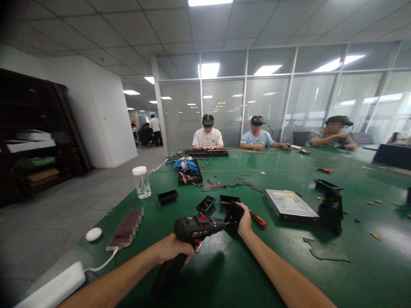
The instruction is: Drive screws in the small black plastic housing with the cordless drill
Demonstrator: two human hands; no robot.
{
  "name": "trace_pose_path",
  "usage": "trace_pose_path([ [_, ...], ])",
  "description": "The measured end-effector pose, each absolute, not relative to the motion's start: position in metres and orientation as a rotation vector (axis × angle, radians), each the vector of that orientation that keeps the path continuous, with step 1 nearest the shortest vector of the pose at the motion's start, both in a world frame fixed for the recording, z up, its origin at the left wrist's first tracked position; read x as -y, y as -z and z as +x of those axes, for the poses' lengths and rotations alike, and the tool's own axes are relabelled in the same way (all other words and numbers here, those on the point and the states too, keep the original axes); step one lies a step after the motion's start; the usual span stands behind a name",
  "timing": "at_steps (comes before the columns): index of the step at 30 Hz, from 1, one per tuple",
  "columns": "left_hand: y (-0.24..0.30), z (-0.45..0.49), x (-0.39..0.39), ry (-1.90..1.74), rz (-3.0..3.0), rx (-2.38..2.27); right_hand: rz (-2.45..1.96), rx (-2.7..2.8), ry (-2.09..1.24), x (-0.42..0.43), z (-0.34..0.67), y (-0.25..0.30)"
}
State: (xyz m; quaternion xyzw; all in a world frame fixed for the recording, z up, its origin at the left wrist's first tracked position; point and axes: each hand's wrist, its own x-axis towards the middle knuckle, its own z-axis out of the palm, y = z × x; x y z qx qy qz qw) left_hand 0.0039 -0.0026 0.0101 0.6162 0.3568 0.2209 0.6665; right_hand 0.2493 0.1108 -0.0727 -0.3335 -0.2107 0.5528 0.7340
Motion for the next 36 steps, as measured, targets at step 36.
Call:
trace_pose_path([
  [36,-0.0051,0.0025,0.0005,-0.509,1.404,-0.793,-0.723,0.495,-1.194,-0.1072,0.2475,0.0685],
])
